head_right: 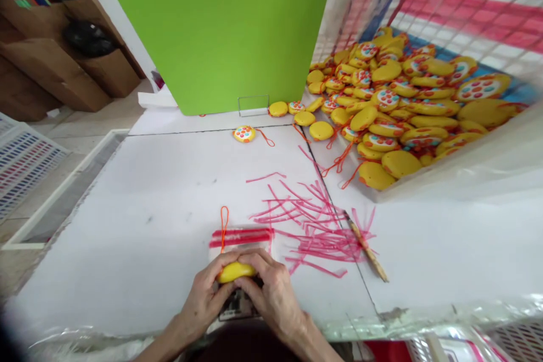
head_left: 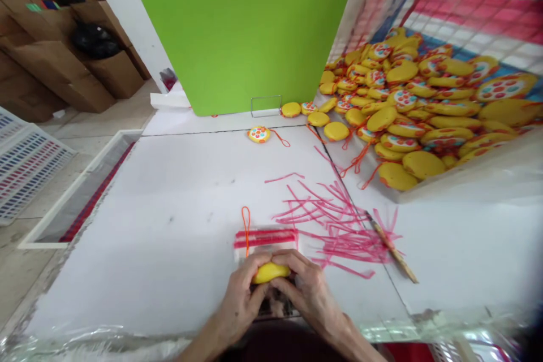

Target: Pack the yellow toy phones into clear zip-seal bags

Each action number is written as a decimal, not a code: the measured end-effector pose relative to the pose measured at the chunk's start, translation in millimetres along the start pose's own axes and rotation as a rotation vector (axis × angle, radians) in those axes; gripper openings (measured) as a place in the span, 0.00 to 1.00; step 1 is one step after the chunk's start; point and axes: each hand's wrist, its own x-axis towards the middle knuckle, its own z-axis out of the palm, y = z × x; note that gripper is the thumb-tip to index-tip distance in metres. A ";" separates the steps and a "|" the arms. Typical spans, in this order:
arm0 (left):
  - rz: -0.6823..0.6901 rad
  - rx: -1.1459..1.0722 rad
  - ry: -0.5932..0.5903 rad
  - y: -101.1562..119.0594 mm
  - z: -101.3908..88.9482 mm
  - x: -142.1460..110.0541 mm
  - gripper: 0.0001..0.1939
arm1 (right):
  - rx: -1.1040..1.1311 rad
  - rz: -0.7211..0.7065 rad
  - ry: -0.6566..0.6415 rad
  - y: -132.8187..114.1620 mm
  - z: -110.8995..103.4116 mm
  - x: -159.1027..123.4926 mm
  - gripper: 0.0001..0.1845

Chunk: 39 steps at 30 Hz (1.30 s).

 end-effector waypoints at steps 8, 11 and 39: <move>0.019 0.203 0.152 1.7 -6.1 5.9 0.18 | 0.088 0.154 0.092 13.7 2.2 8.6 0.12; 0.045 0.344 0.429 0.9 -10.6 -1.4 0.11 | 0.355 0.357 0.181 16.9 -10.3 20.4 0.19; 0.018 0.361 0.308 -41.2 28.4 0.2 0.18 | 0.126 0.487 -0.209 19.3 -60.7 -18.9 0.28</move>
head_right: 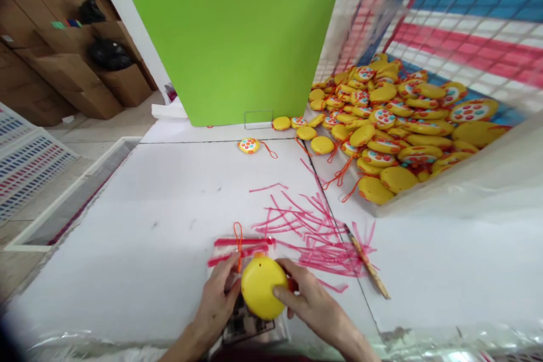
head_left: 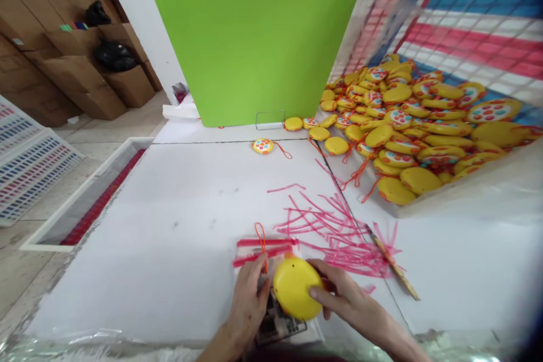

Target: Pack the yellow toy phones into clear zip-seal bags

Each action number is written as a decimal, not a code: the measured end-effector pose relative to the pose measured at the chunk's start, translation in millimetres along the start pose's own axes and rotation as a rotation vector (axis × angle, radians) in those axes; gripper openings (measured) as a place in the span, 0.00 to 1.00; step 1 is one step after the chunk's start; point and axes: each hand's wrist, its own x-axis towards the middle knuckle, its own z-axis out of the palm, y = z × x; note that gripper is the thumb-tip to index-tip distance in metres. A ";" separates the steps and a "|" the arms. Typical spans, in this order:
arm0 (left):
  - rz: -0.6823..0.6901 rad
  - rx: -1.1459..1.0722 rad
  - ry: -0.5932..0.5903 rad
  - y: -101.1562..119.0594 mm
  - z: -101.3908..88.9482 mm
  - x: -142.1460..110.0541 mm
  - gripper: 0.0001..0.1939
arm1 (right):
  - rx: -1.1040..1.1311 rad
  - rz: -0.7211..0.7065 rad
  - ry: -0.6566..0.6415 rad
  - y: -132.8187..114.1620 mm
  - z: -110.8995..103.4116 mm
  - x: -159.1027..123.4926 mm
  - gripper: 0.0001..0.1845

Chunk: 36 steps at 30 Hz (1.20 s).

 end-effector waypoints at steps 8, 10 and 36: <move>0.239 0.065 -0.061 -0.3 6.0 8.9 0.14 | 0.428 -0.037 -0.060 -36.9 23.6 6.6 0.31; 0.301 0.118 -0.055 2.0 5.3 8.9 0.16 | 0.330 -0.066 0.068 -40.4 34.6 17.4 0.32; -0.356 -0.408 -0.126 32.9 -40.3 24.0 0.15 | -0.766 -0.388 0.090 -39.1 18.3 9.8 0.19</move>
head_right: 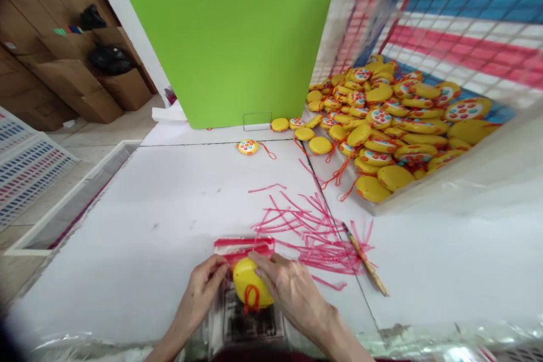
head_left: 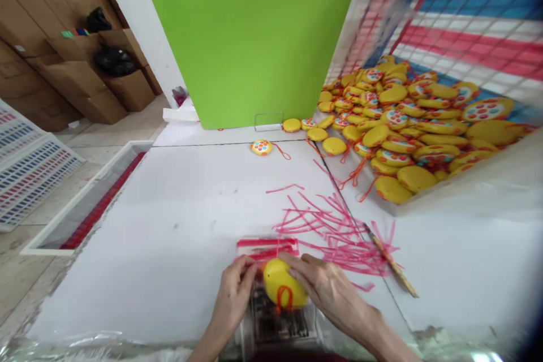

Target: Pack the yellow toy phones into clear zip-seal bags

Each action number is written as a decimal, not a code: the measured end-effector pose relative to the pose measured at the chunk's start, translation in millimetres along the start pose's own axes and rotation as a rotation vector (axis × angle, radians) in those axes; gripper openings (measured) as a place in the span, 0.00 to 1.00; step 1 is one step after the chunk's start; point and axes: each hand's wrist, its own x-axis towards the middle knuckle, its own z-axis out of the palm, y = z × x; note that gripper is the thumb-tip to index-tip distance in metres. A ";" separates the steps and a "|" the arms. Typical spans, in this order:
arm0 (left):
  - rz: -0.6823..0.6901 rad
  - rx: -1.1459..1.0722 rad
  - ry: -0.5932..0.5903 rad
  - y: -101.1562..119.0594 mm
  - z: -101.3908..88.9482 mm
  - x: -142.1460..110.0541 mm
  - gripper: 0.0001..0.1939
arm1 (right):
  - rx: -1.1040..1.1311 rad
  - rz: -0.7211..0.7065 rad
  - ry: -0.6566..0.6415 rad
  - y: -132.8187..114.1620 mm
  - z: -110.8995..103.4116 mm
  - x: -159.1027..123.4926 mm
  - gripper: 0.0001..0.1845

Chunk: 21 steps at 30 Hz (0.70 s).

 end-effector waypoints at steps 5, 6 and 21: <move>-0.037 -0.118 -0.077 5.0 -2.7 6.3 0.16 | -0.195 -0.070 -0.097 -9.1 -1.2 11.1 0.12; -0.076 -0.157 -0.091 3.0 -3.2 6.4 0.16 | -0.218 -0.049 -0.060 -11.2 1.3 13.8 0.12; -0.102 -0.225 -0.104 3.2 -0.4 -1.0 0.13 | -0.323 -0.236 0.122 -29.1 38.6 40.4 0.07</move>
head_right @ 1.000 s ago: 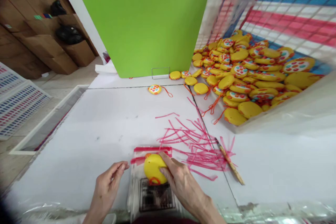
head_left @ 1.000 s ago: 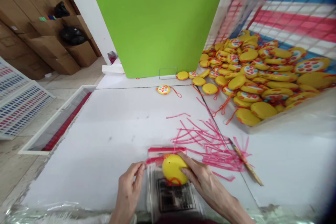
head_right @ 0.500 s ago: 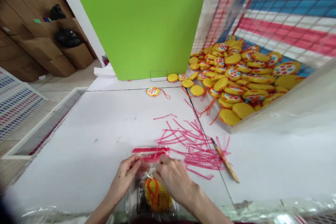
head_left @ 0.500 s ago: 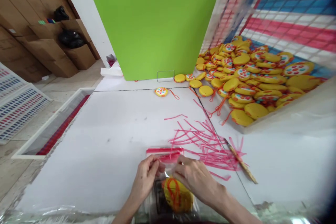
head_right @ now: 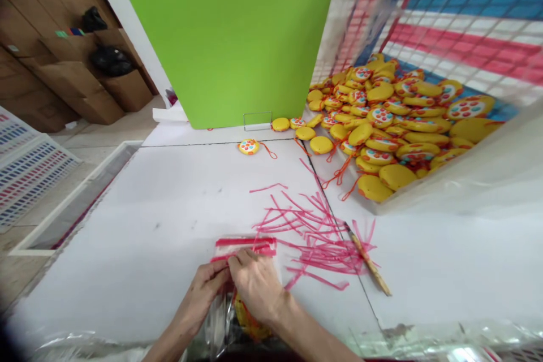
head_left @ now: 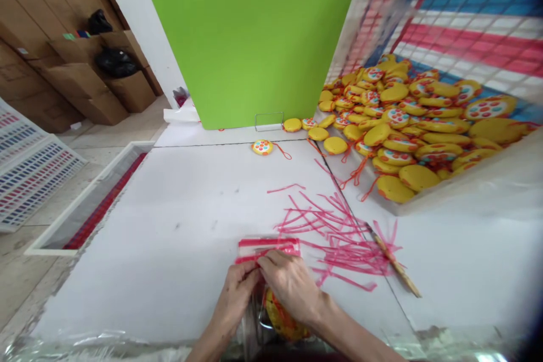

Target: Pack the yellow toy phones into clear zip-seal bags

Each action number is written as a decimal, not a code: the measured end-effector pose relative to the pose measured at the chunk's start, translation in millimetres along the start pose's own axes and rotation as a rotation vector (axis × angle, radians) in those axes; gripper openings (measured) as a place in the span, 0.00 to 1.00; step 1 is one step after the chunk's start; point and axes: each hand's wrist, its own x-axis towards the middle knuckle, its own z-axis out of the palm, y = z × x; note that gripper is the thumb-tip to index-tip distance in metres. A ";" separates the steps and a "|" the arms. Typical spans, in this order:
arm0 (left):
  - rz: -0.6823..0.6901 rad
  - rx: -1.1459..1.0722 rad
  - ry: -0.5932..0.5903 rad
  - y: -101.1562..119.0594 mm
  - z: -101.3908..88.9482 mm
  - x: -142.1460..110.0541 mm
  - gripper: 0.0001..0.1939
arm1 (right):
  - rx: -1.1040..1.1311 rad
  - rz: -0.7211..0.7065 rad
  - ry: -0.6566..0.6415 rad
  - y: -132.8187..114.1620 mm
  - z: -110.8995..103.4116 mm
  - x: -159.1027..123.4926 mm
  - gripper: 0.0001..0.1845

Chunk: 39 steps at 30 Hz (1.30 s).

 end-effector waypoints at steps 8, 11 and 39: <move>0.149 0.369 0.063 -1.2 4.3 -4.0 0.14 | 0.157 0.113 0.072 7.0 0.8 2.6 0.08; 0.118 0.338 0.042 -4.9 -0.6 -5.3 0.15 | 0.274 0.342 0.158 36.5 -8.0 -11.0 0.09; -0.003 -0.031 0.045 -19.6 -12.8 -6.4 0.13 | 0.617 0.495 -0.101 73.4 -7.6 -22.6 0.08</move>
